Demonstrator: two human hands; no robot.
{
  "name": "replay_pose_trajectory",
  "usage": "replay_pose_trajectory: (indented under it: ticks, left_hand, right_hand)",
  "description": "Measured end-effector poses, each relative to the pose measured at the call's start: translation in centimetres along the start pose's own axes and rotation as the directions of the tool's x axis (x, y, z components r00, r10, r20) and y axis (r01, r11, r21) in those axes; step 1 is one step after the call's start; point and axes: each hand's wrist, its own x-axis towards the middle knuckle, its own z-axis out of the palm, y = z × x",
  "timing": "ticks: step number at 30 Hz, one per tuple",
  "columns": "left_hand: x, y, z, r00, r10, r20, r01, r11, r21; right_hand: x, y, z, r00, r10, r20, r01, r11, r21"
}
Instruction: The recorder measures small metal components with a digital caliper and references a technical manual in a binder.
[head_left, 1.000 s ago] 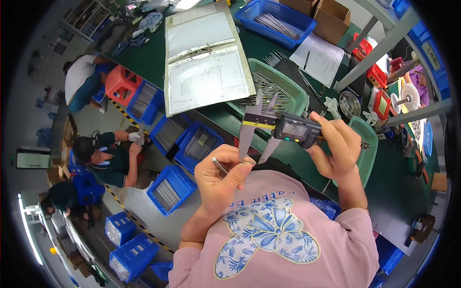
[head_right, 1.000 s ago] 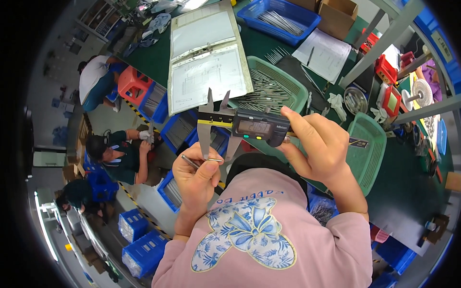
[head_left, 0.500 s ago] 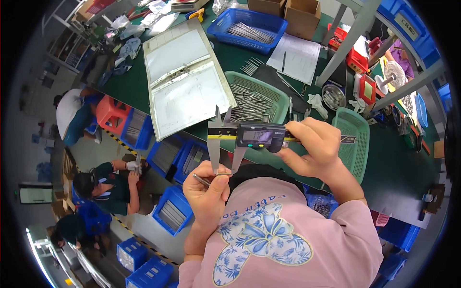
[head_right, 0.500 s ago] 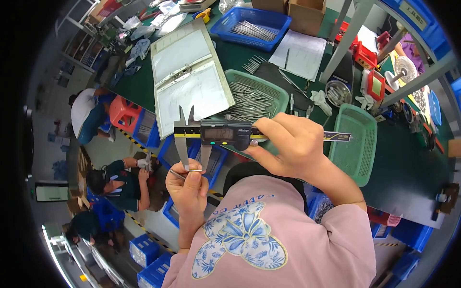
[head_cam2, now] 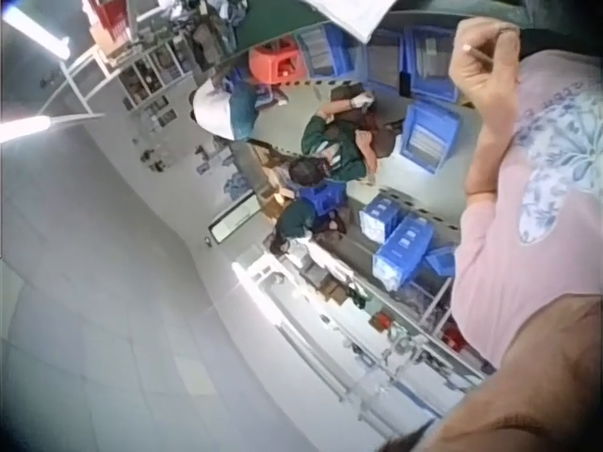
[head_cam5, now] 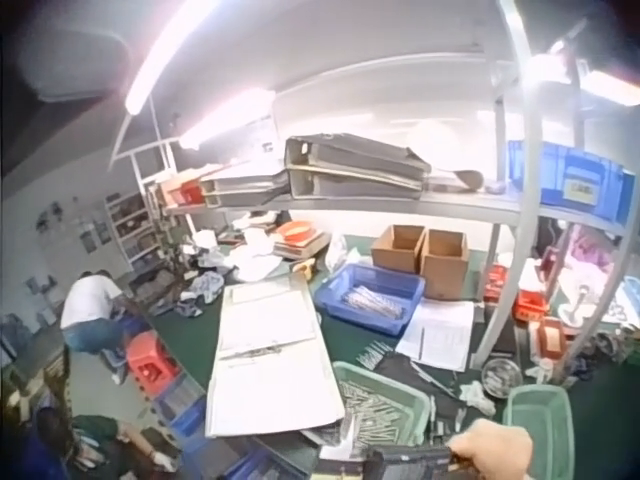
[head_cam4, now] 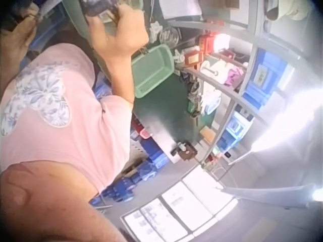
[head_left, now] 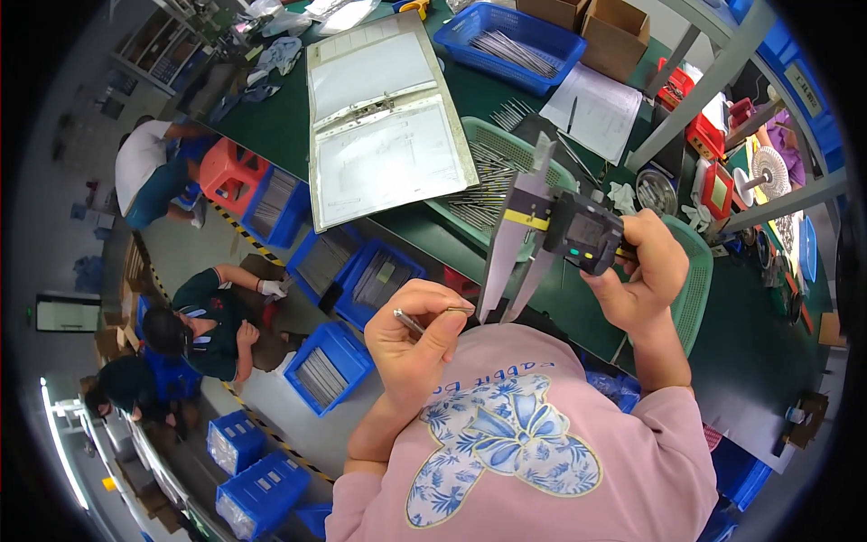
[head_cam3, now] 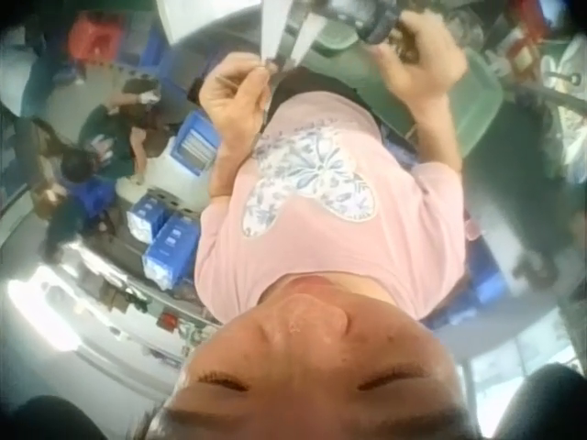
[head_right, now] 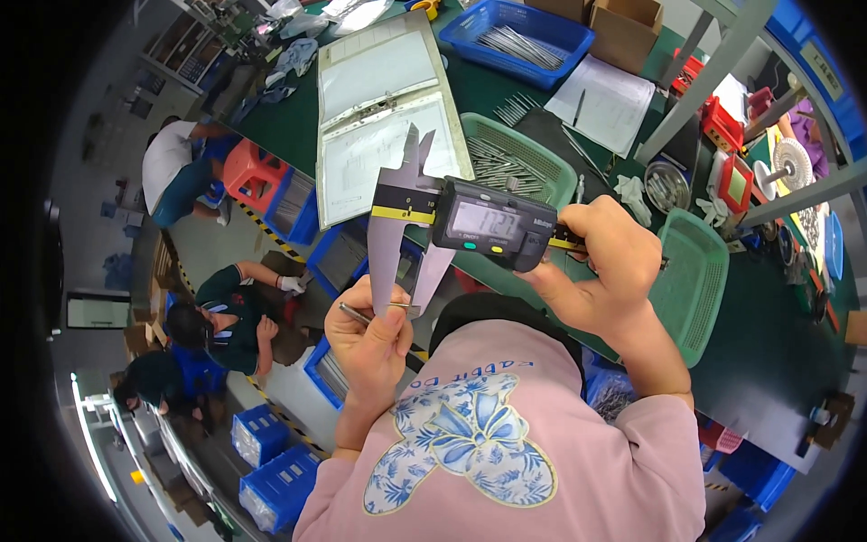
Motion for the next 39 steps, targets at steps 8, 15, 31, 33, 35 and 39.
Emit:
replay_pose_trajectory:
  ticks: [8,15,31,33,35,39]
  left_hand:
    - [-0.5,0.5,0.2,1.000,0.018,-0.013,-0.017,0.996,0.092]
    - [-0.6,0.6,0.2,1.000,-0.021,-0.013,0.022,0.991,0.133]
    - [-0.4,0.4,0.2,1.000,-0.003,-0.021,0.006,0.989,0.145]
    - [-0.3,0.3,0.1,1.000,0.000,-0.014,0.002,0.989,0.150]
    - [-0.2,0.1,-0.1,1.000,0.002,-0.004,-0.001,0.988,0.152]
    - [-0.3,0.0,-0.4,1.000,0.008,0.015,-0.011,0.976,0.217]
  right_hand:
    - [0.2,-0.2,0.9,0.989,-0.142,0.049,0.142,0.990,-0.007]
    - [0.4,-0.5,0.9,0.989,-0.145,0.001,0.145,0.988,-0.053]
    - [0.6,-0.1,0.8,0.980,-0.198,-0.022,0.193,0.972,-0.132]
    - [0.6,-0.1,0.8,0.981,-0.193,-0.024,0.187,0.968,-0.170]
    - [0.7,-0.1,0.5,0.983,-0.183,-0.005,0.179,0.969,-0.173]
    - [0.6,0.2,0.6,0.988,-0.157,0.014,0.157,0.977,-0.145]
